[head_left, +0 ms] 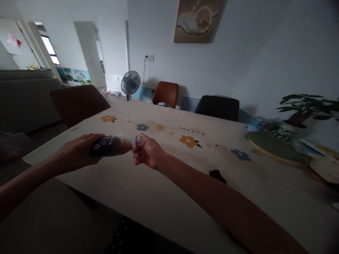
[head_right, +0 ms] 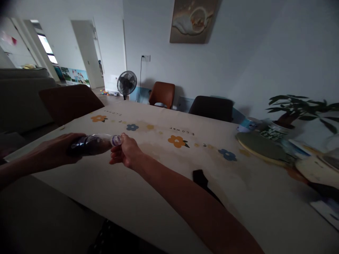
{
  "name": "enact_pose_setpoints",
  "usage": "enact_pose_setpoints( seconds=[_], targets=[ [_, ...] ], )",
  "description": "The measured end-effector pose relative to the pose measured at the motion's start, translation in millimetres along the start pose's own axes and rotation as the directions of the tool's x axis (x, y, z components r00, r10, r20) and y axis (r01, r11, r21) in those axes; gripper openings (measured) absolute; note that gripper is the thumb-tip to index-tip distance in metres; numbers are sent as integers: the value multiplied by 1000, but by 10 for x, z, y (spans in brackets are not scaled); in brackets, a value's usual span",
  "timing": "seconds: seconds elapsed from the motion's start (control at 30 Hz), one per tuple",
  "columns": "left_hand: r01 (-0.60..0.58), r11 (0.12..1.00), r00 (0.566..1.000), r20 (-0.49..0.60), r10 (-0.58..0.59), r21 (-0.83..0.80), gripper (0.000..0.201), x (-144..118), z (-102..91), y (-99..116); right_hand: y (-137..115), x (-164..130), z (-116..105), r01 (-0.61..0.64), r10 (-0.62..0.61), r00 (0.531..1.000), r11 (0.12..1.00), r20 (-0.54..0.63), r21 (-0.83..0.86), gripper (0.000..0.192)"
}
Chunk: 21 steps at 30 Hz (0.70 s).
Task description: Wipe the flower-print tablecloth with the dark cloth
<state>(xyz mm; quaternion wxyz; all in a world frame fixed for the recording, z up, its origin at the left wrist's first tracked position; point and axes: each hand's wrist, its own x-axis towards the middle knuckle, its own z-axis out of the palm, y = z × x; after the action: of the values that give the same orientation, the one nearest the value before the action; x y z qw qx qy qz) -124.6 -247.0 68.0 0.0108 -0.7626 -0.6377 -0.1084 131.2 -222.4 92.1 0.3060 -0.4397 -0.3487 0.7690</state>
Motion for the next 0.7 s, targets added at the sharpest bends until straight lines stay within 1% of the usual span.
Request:
enact_pose_setpoints(
  seconds=[0.17, 0.23, 0.37, 0.57, 0.7],
  targets=[
    [-41, 996, 999, -19, 43, 76, 66, 52, -8, -28, 7, 36, -5, -29, 29, 999, 1000, -17, 1, 45],
    [-43, 994, 999, -5, 43, 99, 65, 73, -26, -37, 8, 52, -7, -32, 32, 999, 999, -15, 7, 45],
    [-68, 992, 998, 25, 66, 107, 62, 114, -77, -37, 10, 97, -19, -27, 28, 1000, 999, -9, 24, 41],
    [-139, 984, 989, -26, 143, 116, 58, 185, -89, -44, 3, 185, -47, -23, 24, 1000, 999, -6, 35, 36],
    [-146, 976, 989, 1, 147, 163, 61, 229, -103, -38, -3, 231, -47, -30, 30, 999, 999, -13, 38, 38]
  ],
)
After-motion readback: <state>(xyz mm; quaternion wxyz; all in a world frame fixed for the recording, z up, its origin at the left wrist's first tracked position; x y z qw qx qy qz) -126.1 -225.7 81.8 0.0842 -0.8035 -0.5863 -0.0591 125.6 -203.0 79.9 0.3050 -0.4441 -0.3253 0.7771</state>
